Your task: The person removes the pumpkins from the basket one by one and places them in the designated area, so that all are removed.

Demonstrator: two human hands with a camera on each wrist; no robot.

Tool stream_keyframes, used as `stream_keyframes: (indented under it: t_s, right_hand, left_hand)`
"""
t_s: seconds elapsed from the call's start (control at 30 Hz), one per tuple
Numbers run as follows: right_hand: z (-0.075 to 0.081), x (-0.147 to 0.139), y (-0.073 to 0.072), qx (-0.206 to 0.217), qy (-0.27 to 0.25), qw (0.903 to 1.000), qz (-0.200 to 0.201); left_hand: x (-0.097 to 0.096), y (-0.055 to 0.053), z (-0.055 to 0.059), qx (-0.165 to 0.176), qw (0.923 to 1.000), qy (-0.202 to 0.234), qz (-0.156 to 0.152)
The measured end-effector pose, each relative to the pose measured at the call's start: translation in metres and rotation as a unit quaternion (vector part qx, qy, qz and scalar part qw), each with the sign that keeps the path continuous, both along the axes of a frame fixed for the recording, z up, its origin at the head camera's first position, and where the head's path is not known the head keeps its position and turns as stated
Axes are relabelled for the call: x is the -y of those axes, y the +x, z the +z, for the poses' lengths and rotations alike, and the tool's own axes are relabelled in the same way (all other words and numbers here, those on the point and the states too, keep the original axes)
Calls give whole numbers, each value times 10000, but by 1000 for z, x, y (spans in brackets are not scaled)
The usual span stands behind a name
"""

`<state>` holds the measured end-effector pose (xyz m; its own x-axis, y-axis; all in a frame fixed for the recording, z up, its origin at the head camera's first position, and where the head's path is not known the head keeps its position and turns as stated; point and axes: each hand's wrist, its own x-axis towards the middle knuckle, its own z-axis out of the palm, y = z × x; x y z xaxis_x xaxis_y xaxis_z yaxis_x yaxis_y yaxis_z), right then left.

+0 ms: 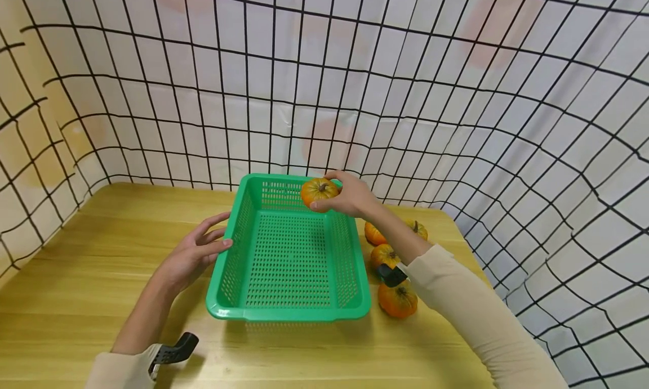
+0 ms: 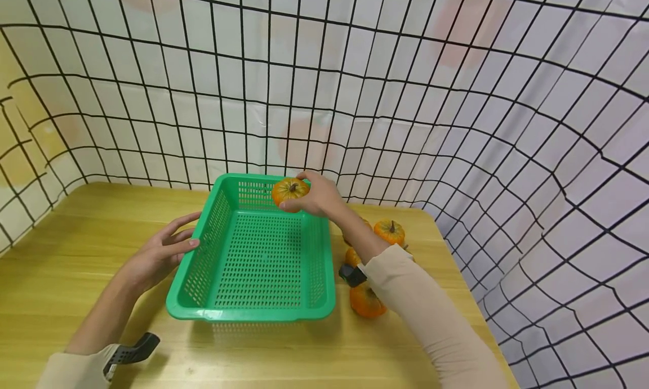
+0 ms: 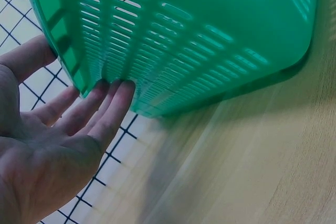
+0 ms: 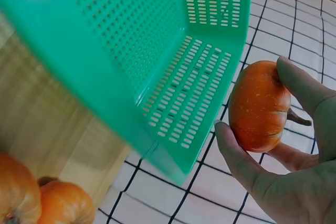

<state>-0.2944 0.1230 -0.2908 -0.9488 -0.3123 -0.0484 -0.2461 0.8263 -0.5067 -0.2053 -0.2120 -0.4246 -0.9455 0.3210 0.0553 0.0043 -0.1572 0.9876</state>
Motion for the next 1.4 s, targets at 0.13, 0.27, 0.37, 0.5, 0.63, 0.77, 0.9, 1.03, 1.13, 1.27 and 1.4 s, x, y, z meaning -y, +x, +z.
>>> stream_keyframes:
  t_s: [0.13, 0.27, 0.37, 0.5, 0.63, 0.77, 0.9, 1.03, 1.13, 1.27, 1.4]
  right_hand:
    - [-1, -17, 6, 64, -68, 9999, -73]
    - [-2, -34, 11, 118, -174, 9997, -130]
    - [-3, -45, 14, 162, -242, 9994, -206]
    - [-4, -58, 18, 183, -244, 9990, -330]
    - [-5, -69, 23, 196, -261, 9987, -395]
    - [-6, -79, 28, 233, -265, 9985, -428]
    - [-8, -90, 33, 259, -241, 9985, -407]
    - [-11, -102, 38, 287, -122, 9987, -410]
    - [-10, -111, 41, 300, -36, 9987, -415]
    - [-8, -124, 46, 318, 168, 9984, -431]
    - [-7, -138, 51, 254, 484, 9975, -459]
  left_hand:
    - [0, -1, 0, 6, 10000, 1, 15]
    - [-1, -1, 0, 18, 10000, -20, 25]
    - [-2, -2, 0, 52, 10000, -31, 38]
    - [-2, -2, 0, 31, 10000, -28, 4]
    - [-2, -1, -1, -11, 10000, -34, -18]
    - [0, -2, -1, 4, 10000, -50, 7]
    - [0, -2, -2, 31, 10000, -50, 23]
    - [0, -1, -1, -8, 10000, -89, 23]
    - [1, 0, -1, -7, 9999, -128, 37]
    - [1, 0, 0, 42, 9999, -121, 38]
    - [0, -1, 0, 44, 10000, -87, 12]
